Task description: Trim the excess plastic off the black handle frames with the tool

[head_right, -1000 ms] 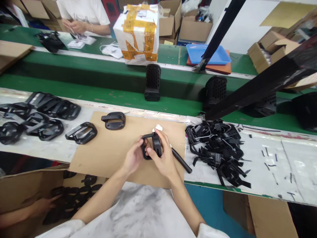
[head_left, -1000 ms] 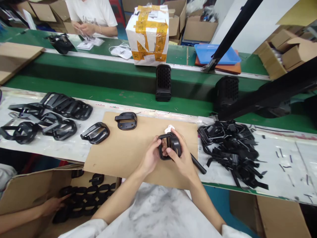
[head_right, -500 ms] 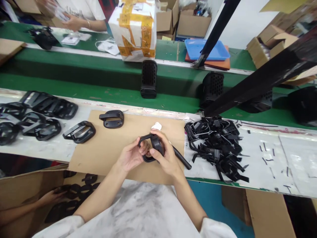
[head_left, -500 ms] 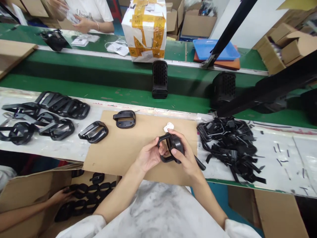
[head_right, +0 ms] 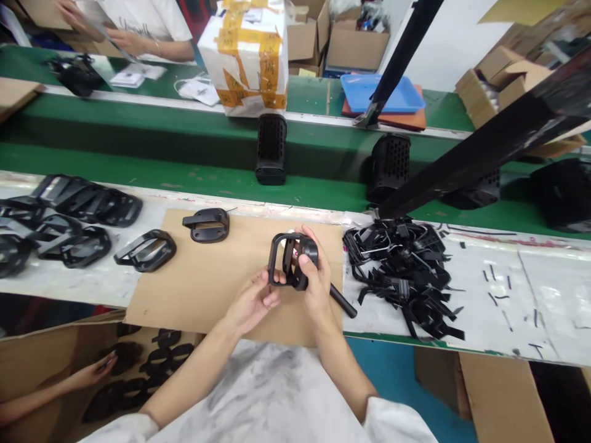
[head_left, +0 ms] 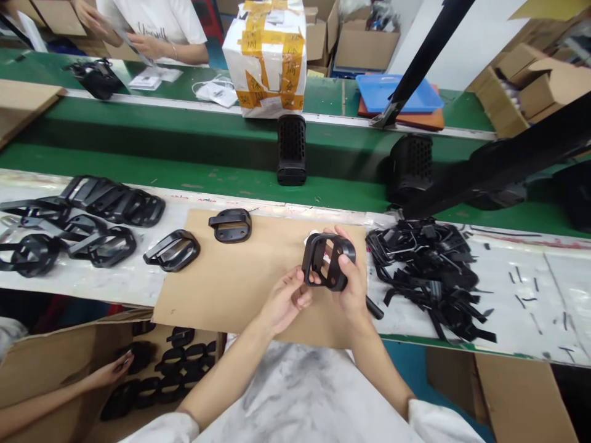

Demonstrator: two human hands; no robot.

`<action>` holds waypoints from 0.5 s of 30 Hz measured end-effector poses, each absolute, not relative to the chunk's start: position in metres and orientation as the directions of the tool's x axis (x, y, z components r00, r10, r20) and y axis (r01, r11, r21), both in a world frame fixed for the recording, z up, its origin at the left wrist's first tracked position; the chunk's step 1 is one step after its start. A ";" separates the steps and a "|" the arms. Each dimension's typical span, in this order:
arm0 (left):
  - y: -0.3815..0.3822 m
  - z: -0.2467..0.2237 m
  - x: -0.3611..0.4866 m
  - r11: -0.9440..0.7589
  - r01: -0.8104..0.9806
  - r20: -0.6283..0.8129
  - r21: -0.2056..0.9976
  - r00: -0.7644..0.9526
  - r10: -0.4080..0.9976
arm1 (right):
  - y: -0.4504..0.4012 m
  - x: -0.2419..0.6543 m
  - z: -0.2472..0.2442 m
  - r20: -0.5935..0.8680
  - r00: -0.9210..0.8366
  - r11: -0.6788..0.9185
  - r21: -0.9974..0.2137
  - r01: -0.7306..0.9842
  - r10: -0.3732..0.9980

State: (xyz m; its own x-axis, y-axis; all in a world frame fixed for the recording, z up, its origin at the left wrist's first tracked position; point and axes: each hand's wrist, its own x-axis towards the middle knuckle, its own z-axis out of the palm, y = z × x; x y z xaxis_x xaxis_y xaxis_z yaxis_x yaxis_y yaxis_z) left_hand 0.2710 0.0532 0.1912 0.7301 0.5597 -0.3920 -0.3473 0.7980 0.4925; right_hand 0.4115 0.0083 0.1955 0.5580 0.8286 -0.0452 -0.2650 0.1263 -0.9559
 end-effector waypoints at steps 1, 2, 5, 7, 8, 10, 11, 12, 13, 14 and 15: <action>0.053 0.191 0.272 0.806 -0.370 -0.392 0.462 0.730 0.560 | 0.010 0.409 0.195 -0.054 0.562 0.124 -0.953 -0.275 0.825; 0.053 0.192 0.272 0.812 -0.387 -0.393 0.437 0.730 0.560 | 0.011 0.407 0.194 -0.067 0.563 0.112 -0.954 -0.277 0.824; 0.055 0.195 0.272 0.821 -0.399 -0.400 0.408 0.730 0.553 | 0.014 0.402 0.193 -0.110 0.560 0.059 -0.960 -0.274 0.821; 0.059 0.196 0.270 0.822 -0.384 -0.393 0.421 0.739 0.547 | 0.015 0.402 0.193 -0.119 0.574 0.065 -0.955 -0.290 0.810; 0.062 0.195 0.268 0.820 -0.368 -0.386 0.439 0.747 0.542 | 0.015 0.402 0.194 -0.109 0.585 0.081 -0.954 -0.289 0.804; 0.068 0.192 0.263 0.803 -0.319 -0.375 0.503 0.757 0.535 | 0.015 0.405 0.197 -0.053 0.597 0.103 -0.969 -0.224 0.801; 0.072 0.190 0.261 0.781 -0.290 -0.368 0.553 0.755 0.542 | 0.014 0.407 0.199 -0.006 0.594 0.103 -0.984 -0.149 0.804; 0.076 0.188 0.259 0.745 -0.262 -0.358 0.613 0.749 0.557 | 0.013 0.409 0.201 0.052 0.586 0.098 -0.994 -0.048 0.809; 0.080 0.186 0.259 0.699 -0.241 -0.343 0.673 0.736 0.583 | 0.013 0.410 0.203 0.117 0.571 0.094 -0.993 0.071 0.812; 0.083 0.185 0.259 0.653 -0.231 -0.325 0.721 0.720 0.613 | 0.012 0.411 0.205 0.181 0.548 0.089 -0.978 0.190 0.816; 0.087 0.184 0.261 0.618 -0.231 -0.309 0.752 0.704 0.639 | 0.011 0.411 0.206 0.234 0.518 0.086 -0.952 0.294 0.823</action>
State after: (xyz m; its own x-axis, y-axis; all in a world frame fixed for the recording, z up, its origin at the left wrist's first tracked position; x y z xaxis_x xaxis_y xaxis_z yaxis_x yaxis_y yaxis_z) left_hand 0.2607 0.0871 0.1841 0.7044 0.6392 -0.3087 -0.2313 0.6178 0.7515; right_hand 0.4106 0.0111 0.2057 0.5178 0.8228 0.2344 0.2941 0.0861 -0.9519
